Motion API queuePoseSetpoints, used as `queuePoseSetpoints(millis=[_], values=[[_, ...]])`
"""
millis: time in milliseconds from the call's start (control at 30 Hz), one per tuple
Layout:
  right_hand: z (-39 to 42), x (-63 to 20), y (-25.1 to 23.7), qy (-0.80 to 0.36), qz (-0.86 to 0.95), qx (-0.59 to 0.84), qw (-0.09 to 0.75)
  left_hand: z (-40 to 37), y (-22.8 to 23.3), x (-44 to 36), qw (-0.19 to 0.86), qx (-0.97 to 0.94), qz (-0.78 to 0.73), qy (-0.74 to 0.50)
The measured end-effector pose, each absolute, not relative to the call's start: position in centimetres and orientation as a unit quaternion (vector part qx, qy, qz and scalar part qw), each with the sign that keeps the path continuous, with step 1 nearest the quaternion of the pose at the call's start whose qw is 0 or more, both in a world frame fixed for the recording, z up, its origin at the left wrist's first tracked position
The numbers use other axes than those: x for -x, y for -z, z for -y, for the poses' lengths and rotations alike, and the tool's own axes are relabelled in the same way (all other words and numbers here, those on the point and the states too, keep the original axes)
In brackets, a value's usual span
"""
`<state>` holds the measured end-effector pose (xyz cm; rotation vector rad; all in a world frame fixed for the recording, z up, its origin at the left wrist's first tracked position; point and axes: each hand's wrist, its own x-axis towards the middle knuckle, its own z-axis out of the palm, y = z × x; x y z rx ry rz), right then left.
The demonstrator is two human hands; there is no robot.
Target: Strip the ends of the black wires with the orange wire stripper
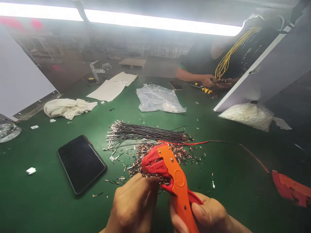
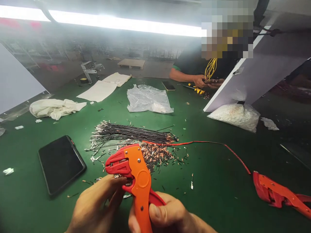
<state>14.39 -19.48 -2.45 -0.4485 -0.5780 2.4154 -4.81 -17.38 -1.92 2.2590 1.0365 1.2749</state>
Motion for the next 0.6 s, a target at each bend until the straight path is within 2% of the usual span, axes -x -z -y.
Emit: queuePoseSetpoints(millis=[233,433,600], values=[[19.5,-14.1,3.5,-0.909,0.174,0.111,0.361,17.4,2.2,4.8,0.120,-0.812,-0.372,-0.434],[19.4,-13.8,4.0,-0.902,0.190,0.099,0.374,17.2,1.9,5.0,0.166,-0.804,-0.389,-0.418],[19.9,-13.7,4.9,-0.903,0.175,0.158,0.360,17.3,2.2,5.3,0.168,-0.805,-0.404,-0.400]])
